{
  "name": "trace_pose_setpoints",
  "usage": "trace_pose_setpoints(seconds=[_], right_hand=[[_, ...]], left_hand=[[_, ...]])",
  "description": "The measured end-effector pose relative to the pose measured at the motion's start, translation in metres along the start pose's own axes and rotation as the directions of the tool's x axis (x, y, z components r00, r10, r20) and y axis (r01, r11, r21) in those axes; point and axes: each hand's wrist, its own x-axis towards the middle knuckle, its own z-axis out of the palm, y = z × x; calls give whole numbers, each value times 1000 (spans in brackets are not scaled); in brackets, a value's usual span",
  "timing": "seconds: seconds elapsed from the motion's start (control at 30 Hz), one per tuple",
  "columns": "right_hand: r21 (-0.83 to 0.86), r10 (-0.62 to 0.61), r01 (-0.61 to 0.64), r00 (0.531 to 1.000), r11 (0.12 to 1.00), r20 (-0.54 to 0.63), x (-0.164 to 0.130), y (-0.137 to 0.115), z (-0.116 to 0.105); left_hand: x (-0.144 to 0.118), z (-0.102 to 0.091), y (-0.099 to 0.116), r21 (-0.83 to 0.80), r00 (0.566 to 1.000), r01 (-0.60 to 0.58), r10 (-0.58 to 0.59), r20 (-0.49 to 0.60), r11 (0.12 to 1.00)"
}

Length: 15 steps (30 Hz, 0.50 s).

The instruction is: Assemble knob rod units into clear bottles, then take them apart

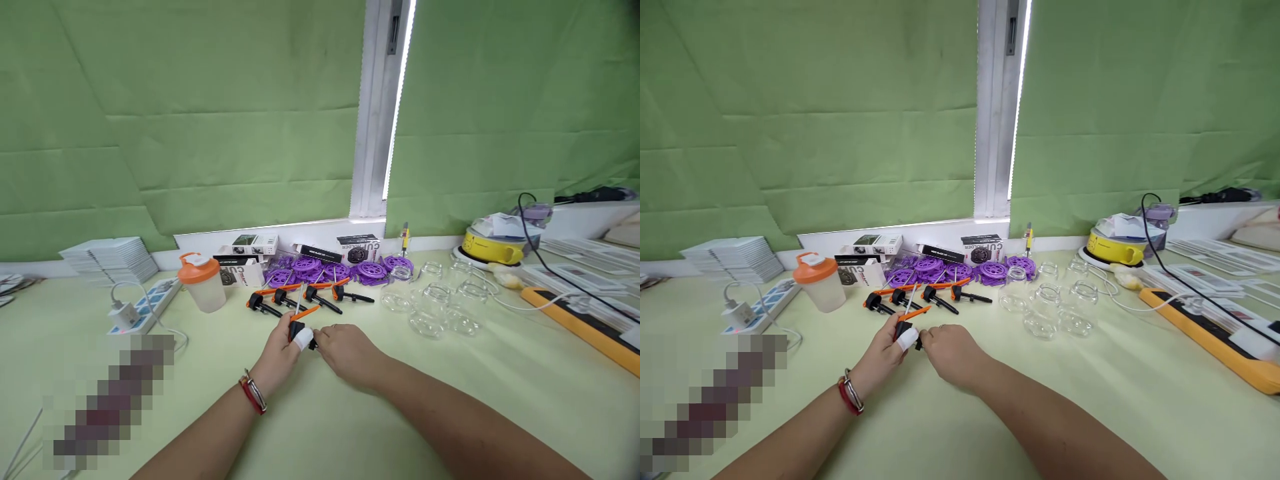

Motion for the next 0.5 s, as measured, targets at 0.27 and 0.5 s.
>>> trace_pose_setpoints(seconds=[0.27,0.5], right_hand=[[111,148,-138,986,984,-80,13,1,4],[79,78,-70,991,994,-105,95,-37,21]], left_hand=[[18,-24,-11,-112,963,6,-35,-267,994],[37,-98,-24,-88,809,16,-65,-585,996]])
